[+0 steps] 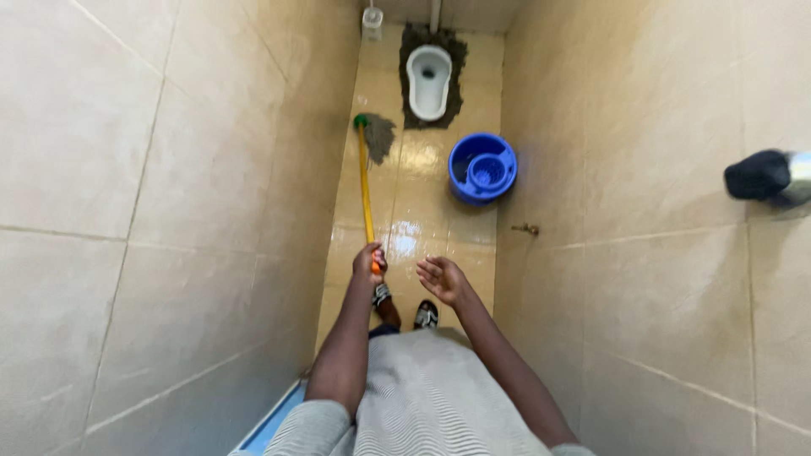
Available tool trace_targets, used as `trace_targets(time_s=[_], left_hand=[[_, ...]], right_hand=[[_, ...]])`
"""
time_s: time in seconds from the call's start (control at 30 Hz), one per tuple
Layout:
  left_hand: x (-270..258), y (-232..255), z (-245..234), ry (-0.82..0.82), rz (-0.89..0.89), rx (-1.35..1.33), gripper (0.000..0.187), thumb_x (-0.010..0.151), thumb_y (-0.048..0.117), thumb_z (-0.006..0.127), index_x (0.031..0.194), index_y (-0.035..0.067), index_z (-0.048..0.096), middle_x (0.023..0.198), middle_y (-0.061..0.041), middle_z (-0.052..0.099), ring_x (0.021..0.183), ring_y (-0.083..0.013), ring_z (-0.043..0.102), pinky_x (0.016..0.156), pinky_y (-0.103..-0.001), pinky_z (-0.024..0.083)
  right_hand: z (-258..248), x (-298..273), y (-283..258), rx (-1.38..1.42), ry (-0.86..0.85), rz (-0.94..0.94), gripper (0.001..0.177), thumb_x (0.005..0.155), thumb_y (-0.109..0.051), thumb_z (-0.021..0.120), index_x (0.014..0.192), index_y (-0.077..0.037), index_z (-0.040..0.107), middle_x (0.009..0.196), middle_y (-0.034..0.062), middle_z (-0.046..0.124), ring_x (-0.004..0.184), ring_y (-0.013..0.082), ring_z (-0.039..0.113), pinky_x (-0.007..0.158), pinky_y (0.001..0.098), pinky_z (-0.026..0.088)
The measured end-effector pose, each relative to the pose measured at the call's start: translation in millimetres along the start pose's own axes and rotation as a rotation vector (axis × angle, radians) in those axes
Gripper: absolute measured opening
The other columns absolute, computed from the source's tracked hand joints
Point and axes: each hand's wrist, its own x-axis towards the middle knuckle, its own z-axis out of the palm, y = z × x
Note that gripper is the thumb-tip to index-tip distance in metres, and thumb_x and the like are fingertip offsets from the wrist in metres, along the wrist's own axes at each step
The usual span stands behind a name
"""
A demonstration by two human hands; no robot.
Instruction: The person cleans the floor of a small bathroom by hand using a mop, repeatedly dipping the mop into a blue bucket and scrubbing the tiles around a squat toilet.
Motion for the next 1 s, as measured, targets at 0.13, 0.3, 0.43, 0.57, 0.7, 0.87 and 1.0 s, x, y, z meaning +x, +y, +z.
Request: trace_targets(time_s=[0.13,0.3,0.43,0.57,0.7,0.87,1.0], left_hand=[[-5,-59,33,0.003,-0.006,-0.285,0.017,0.098,0.028,0.058,0.089,0.015,0.055,0.067,0.004,0.05,0.05,-0.0072,0.046,0.045,-0.022,0.043],[-6,-92,54,0.115,-0.302,-0.255,0.032,0.1,0.04,0.047,0.081,0.015,0.044,0.062,0.002,0.045,0.05,-0.0118,0.043,0.046,-0.025,0.041],[-10,-101,77,0.238,-0.205,-0.006,0.034,0.102,0.042,0.036,0.084,0.016,0.051,0.061,0.001,0.046,0.05,-0.0114,0.046,0.046,-0.024,0.038],[-14,-74,80,0.147,-0.404,-0.123,0.046,0.103,0.056,0.043,0.079,0.017,0.043,0.059,0.004,0.04,0.046,-0.0082,0.04,0.043,-0.022,0.039],[-12,-80,78,0.048,-0.513,-0.111,0.045,0.105,0.055,0.042,0.077,0.019,0.044,0.059,0.006,0.04,0.045,-0.0067,0.041,0.041,-0.02,0.038],[4,-67,60,-0.086,-0.745,-0.158,0.054,0.103,0.06,0.043,0.074,0.015,0.04,0.059,0.004,0.04,0.044,-0.0074,0.041,0.04,-0.021,0.037],[6,-41,26,-0.023,-0.807,0.038,0.052,0.101,0.056,0.051,0.071,0.014,0.041,0.055,0.003,0.042,0.041,-0.0077,0.042,0.034,-0.019,0.035]], right_hand=[[10,-6,-25,0.07,0.033,-0.002,0.031,0.101,-0.032,0.053,0.123,-0.011,0.058,0.124,0.0083,0.071,0.108,0.0233,0.068,0.098,0.0396,0.052],[49,2,-23,0.005,0.029,0.105,0.039,0.097,-0.041,0.05,0.115,-0.007,0.061,0.104,0.0103,0.072,0.09,0.023,0.068,0.083,0.0371,0.055],[94,11,-28,-0.016,-0.21,0.329,0.049,0.095,-0.048,0.048,0.109,-0.004,0.063,0.088,0.0118,0.073,0.076,0.0228,0.068,0.071,0.0351,0.057],[93,30,-41,0.078,-0.506,0.418,0.032,0.098,-0.034,0.055,0.11,-0.006,0.065,0.078,0.0054,0.068,0.065,0.0173,0.062,0.061,0.0313,0.054],[84,37,-46,0.055,-0.331,0.289,0.018,0.098,-0.021,0.056,0.106,-0.007,0.064,0.074,-0.0004,0.062,0.063,0.014,0.058,0.058,0.0295,0.051],[80,48,-37,-0.043,-0.199,0.173,0.017,0.097,-0.028,0.062,0.091,-0.013,0.057,0.068,-0.0004,0.058,0.056,0.015,0.055,0.055,0.0311,0.051],[85,57,-11,-0.529,0.129,-0.074,0.029,0.095,-0.031,0.06,0.096,-0.003,0.067,0.073,0.0072,0.065,0.057,0.016,0.061,0.058,0.0308,0.056]])
